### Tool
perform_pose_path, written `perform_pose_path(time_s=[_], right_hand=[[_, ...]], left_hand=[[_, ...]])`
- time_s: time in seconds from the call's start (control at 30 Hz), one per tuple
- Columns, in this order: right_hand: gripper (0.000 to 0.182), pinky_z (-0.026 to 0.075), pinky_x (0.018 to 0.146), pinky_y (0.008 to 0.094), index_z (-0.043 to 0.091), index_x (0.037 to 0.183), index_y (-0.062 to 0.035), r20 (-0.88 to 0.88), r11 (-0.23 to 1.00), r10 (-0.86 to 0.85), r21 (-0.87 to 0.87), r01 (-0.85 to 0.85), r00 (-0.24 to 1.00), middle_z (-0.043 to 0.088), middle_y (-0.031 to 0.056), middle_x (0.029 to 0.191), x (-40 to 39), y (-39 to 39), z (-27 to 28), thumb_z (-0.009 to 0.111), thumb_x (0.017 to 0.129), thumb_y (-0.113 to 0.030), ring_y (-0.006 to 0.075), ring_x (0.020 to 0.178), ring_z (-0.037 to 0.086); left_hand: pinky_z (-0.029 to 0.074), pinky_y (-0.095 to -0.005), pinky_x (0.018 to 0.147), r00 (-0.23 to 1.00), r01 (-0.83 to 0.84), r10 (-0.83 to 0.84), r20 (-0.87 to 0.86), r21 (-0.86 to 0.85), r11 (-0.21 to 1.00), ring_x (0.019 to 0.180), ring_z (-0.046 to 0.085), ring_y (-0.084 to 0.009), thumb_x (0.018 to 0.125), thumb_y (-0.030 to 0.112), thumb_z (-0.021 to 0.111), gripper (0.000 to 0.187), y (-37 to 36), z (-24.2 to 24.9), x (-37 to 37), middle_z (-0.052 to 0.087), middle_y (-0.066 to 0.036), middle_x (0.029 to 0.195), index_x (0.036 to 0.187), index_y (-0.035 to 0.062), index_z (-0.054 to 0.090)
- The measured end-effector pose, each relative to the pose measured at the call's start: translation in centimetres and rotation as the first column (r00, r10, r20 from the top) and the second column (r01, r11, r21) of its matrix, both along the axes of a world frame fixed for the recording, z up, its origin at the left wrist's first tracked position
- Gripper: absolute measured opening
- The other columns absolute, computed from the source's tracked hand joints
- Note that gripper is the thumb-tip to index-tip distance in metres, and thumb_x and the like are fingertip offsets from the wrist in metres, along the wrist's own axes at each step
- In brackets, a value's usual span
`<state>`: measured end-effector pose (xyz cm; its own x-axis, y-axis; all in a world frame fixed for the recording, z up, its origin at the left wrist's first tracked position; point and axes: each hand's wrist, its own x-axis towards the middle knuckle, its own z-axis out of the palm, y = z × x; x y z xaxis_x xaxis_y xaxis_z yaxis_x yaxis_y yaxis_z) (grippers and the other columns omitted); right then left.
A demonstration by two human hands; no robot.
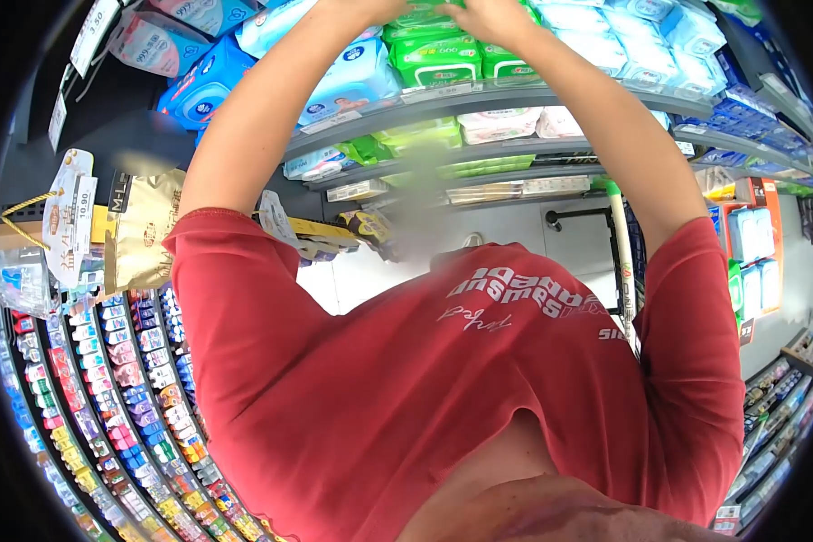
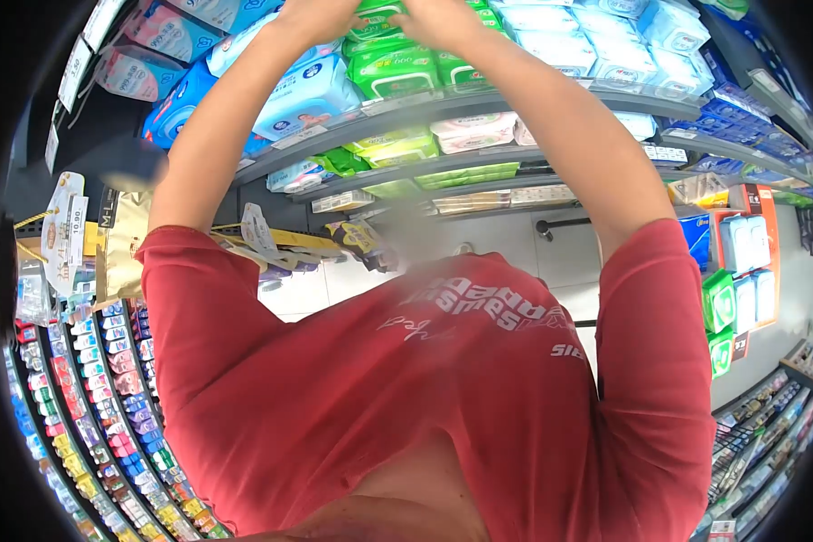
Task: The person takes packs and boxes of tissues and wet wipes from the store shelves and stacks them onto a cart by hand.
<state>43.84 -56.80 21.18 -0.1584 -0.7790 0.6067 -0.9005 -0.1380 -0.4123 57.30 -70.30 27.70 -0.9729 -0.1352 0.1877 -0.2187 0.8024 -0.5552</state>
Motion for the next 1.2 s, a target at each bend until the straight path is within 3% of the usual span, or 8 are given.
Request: perform_pose_path(time_s=[0.2, 0.27, 0.4, 0.53, 0.6, 0.8, 1.07, 1.2], right_hand=[[0.064, 0.050, 0.094, 0.0483, 0.045, 0.142, -0.0082, 0.060, 0.996, -0.049, 0.073, 0.044, 0.997, 0.055, 0.0293, 0.120, -0.2, -0.9, -0.1, 0.066, 0.082, -0.005, 0.0459, 0.110, 0.057], [0.065, 0.050, 0.094, 0.0480, 0.044, 0.143, -0.0079, 0.057, 0.997, -0.045, 0.059, 0.042, 0.997, 0.055, 0.0306, 0.121, -0.1, -0.8, -0.6, 0.066, 0.083, -0.005, 0.0463, 0.109, 0.058], [0.062, 0.052, 0.091, 0.0470, 0.044, 0.141, -0.0089, 0.013, 0.992, -0.104, 0.072, 0.103, 0.995, 0.056, 0.0181, 0.129, 0.3, 0.7, -1.9, 0.069, 0.084, -0.014, 0.0392, 0.109, 0.061], [0.051, 0.052, 0.089, 0.0433, 0.053, 0.131, -0.0093, 0.118, 0.991, -0.109, -0.070, 0.118, 0.987, 0.057, 0.0162, 0.127, 2.5, 7.4, -2.0, 0.072, 0.084, -0.013, 0.0390, 0.108, 0.060], [0.042, 0.053, 0.086, 0.0436, 0.058, 0.126, -0.0086, 0.110, 0.988, -0.066, -0.128, 0.080, 0.992, 0.060, 0.0151, 0.119, 2.5, 11.2, -3.5, 0.069, 0.086, -0.011, 0.0386, 0.103, 0.062], [0.012, 0.053, 0.085, 0.0414, 0.072, 0.094, -0.0027, 0.197, 0.978, -0.199, -0.022, 0.208, 0.960, 0.070, 0.0123, 0.097, 0.8, 24.2, -7.1, 0.069, 0.084, -0.009, 0.0340, 0.098, 0.065], [0.017, 0.056, 0.076, 0.0366, 0.072, 0.099, 0.0003, 0.320, 0.761, -0.638, 0.125, 0.637, 0.700, 0.073, 0.0156, 0.093, -2.8, 40.0, -11.0, 0.068, 0.089, -0.013, 0.0294, 0.086, 0.071], [0.016, 0.055, 0.074, 0.0350, 0.072, 0.098, -0.0016, 0.375, 0.595, -0.770, 0.130, 0.793, 0.517, 0.073, 0.0144, 0.092, -2.3, 46.2, -12.1, 0.068, 0.089, -0.014, 0.0276, 0.084, 0.071]], left_hand=[[0.054, -0.0442, 0.084, 0.977, -0.210, 0.199, 0.081, 0.169, 0.963, 0.099, 0.069, -0.0312, 0.079, 0.024, 0.072, 0.037, 0.2, 0.9, 0.0, 0.071, -0.020, 0.101, 0.106, 0.0000, 0.066], [0.054, -0.0438, 0.082, 0.975, -0.196, 0.176, 0.133, 0.160, 0.967, 0.094, 0.070, -0.0356, 0.084, 0.036, 0.075, 0.051, -0.3, 0.7, 0.0, 0.071, -0.020, 0.096, 0.115, -0.0011, 0.059], [0.055, -0.0468, 0.079, 0.973, -0.204, 0.191, 0.126, 0.097, 0.974, 0.093, 0.070, -0.0360, 0.087, 0.031, 0.070, 0.044, 1.7, 1.0, 0.1, 0.072, -0.021, 0.095, 0.115, -0.0006, 0.058], [0.055, -0.0434, 0.074, 0.936, 0.314, -0.314, -0.156, -0.025, 0.949, 0.084, 0.069, -0.0318, 0.081, 0.021, 0.072, 0.035, 5.5, -0.4, 0.9, 0.070, -0.014, 0.085, 0.110, 0.0026, 0.066], [0.055, -0.0428, 0.074, 0.851, 0.501, -0.452, -0.265, 0.153, 0.852, 0.079, 0.067, -0.0306, 0.079, 0.017, 0.072, 0.022, 9.5, -1.2, 1.1, 0.069, -0.011, 0.081, 0.098, 0.0057, 0.070], [0.055, -0.0425, 0.074, 0.780, 0.619, -0.572, -0.253, 0.446, 0.647, 0.079, 0.067, -0.0303, 0.081, 0.015, 0.070, 0.013, 15.9, -4.8, -2.2, 0.069, -0.011, 0.082, 0.091, 0.0082, 0.072], [0.055, -0.0400, 0.072, 0.692, 0.588, -0.687, -0.224, 0.726, 0.356, 0.079, 0.069, -0.0301, 0.082, 0.010, 0.071, 0.009, 27.5, -11.1, -10.0, 0.071, -0.011, 0.084, 0.090, 0.0063, 0.074], [0.055, -0.0412, 0.074, 0.519, 0.595, -0.838, -0.172, 0.776, 0.209, 0.083, 0.069, -0.0312, 0.083, 0.012, 0.069, 0.016, 35.9, -14.5, -14.3, 0.071, -0.012, 0.090, 0.099, 0.0070, 0.072]])
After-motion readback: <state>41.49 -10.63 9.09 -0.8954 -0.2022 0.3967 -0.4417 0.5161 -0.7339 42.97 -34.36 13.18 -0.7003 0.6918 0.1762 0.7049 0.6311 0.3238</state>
